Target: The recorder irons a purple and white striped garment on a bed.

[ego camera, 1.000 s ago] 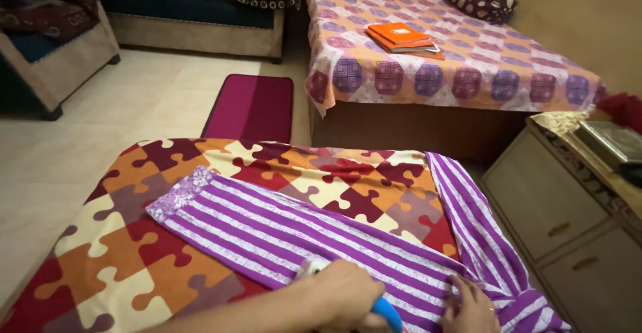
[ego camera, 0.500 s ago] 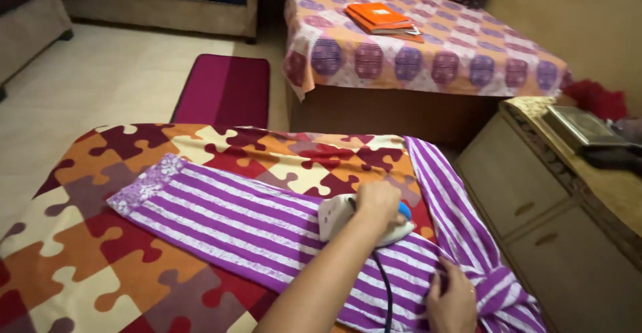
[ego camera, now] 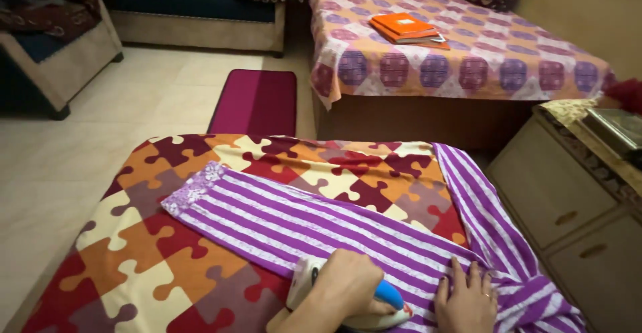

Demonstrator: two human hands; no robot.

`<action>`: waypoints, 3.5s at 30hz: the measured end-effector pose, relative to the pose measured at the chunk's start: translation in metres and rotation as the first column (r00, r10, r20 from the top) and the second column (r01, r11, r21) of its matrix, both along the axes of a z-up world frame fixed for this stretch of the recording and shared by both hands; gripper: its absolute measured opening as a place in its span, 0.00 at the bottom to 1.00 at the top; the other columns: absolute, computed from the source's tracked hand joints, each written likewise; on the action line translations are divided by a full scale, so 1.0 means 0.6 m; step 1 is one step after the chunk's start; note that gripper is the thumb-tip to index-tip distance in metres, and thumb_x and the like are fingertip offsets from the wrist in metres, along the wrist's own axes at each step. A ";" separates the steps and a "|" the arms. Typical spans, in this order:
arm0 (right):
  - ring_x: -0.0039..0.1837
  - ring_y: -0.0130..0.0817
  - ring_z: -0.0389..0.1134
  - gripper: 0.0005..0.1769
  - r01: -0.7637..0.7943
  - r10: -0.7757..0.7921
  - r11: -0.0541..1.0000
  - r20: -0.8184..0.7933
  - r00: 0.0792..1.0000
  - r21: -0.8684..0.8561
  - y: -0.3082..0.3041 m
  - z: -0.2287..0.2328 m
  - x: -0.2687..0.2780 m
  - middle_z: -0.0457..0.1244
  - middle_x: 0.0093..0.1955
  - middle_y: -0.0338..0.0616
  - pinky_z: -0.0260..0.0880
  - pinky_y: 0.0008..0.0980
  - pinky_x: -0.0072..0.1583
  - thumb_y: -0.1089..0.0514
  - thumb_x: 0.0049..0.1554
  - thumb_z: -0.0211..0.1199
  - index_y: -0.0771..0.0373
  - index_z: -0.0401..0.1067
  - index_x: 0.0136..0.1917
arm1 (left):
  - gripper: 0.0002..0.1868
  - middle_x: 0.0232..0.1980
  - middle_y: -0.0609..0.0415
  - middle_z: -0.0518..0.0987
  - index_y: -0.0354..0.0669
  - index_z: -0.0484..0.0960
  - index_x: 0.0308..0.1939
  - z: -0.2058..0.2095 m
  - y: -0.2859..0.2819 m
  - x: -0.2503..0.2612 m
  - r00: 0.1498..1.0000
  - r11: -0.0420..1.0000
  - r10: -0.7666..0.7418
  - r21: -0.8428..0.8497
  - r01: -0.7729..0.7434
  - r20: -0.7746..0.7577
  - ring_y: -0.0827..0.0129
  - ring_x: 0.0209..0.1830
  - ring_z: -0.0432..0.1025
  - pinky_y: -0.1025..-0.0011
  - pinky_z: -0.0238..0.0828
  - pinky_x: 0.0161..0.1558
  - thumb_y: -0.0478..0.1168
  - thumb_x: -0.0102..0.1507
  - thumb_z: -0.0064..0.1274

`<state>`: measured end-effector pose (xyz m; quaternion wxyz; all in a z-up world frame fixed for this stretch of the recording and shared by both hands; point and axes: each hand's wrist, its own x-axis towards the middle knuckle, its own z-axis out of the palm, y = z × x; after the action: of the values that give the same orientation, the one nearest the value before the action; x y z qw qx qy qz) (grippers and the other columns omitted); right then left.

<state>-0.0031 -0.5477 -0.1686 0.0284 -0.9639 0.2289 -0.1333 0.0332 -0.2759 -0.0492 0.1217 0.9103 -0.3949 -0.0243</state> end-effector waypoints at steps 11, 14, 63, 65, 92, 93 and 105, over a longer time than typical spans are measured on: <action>0.80 0.58 0.43 0.45 -0.451 0.454 0.872 -0.029 0.890 -0.189 0.009 -0.133 0.056 0.44 0.84 0.51 0.47 0.65 0.72 0.37 0.54 0.55 0.42 0.50 0.82 | 0.29 0.29 0.50 0.82 0.43 0.88 0.28 -0.001 -0.042 0.263 0.915 0.950 0.312 -0.113 -0.292 0.255 0.58 0.33 0.79 0.61 0.77 0.37 0.67 0.51 0.63; 0.80 0.55 0.49 0.47 -0.412 0.429 0.884 0.033 0.903 -0.220 -0.006 -0.187 0.084 0.48 0.82 0.49 0.52 0.65 0.69 0.34 0.47 0.57 0.39 0.54 0.79 | 0.31 0.30 0.51 0.83 0.44 0.87 0.29 0.008 -0.039 0.278 0.912 0.928 0.370 -0.023 -0.372 0.178 0.61 0.34 0.80 0.63 0.78 0.39 0.70 0.49 0.63; 0.82 0.49 0.39 0.42 -0.455 0.455 0.890 0.019 0.890 -0.016 0.124 -0.041 0.068 0.41 0.86 0.47 0.36 0.53 0.76 0.40 0.57 0.51 0.45 0.48 0.83 | 0.30 0.24 0.50 0.80 0.44 0.86 0.29 0.029 0.121 0.195 0.966 0.966 0.231 0.090 -0.242 0.118 0.61 0.25 0.77 0.61 0.77 0.33 0.69 0.54 0.63; 0.82 0.48 0.39 0.43 -0.441 0.441 0.898 -0.009 0.898 -0.009 0.132 -0.034 0.065 0.40 0.86 0.46 0.36 0.54 0.76 0.40 0.57 0.51 0.43 0.48 0.83 | 0.31 0.24 0.51 0.80 0.43 0.86 0.28 0.025 0.110 0.233 0.938 0.950 0.288 0.063 -0.305 0.193 0.63 0.25 0.77 0.62 0.77 0.32 0.69 0.54 0.63; 0.82 0.51 0.39 0.41 -0.415 0.415 0.909 -0.019 0.910 -0.041 0.114 -0.061 0.071 0.40 0.86 0.45 0.37 0.57 0.76 0.36 0.58 0.49 0.38 0.48 0.82 | 0.31 0.22 0.50 0.80 0.43 0.86 0.26 0.025 0.158 0.186 0.956 0.963 0.249 0.062 -0.261 0.154 0.63 0.22 0.76 0.62 0.75 0.29 0.69 0.50 0.64; 0.82 0.50 0.39 0.42 -0.412 0.411 0.910 -0.031 0.911 -0.041 0.114 -0.065 0.075 0.41 0.85 0.45 0.37 0.57 0.76 0.35 0.57 0.49 0.38 0.48 0.82 | 0.32 0.24 0.51 0.81 0.42 0.86 0.27 0.029 0.158 0.208 0.906 0.905 0.400 0.097 -0.414 0.136 0.65 0.23 0.77 0.64 0.75 0.29 0.71 0.54 0.61; 0.81 0.52 0.42 0.42 -0.448 0.452 0.892 0.071 0.889 -0.059 0.114 -0.056 0.067 0.44 0.83 0.45 0.41 0.58 0.75 0.36 0.55 0.53 0.39 0.51 0.82 | 0.23 0.32 0.52 0.85 0.49 0.87 0.31 -0.005 0.214 0.312 0.381 0.391 0.905 -0.019 -0.920 0.188 0.64 0.32 0.82 0.69 0.77 0.29 0.63 0.55 0.65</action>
<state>0.0370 -0.4796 -0.2020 0.0481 -0.9847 -0.0046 -0.1676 0.2201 -0.1477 -0.0519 0.0408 0.9800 0.1639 0.1056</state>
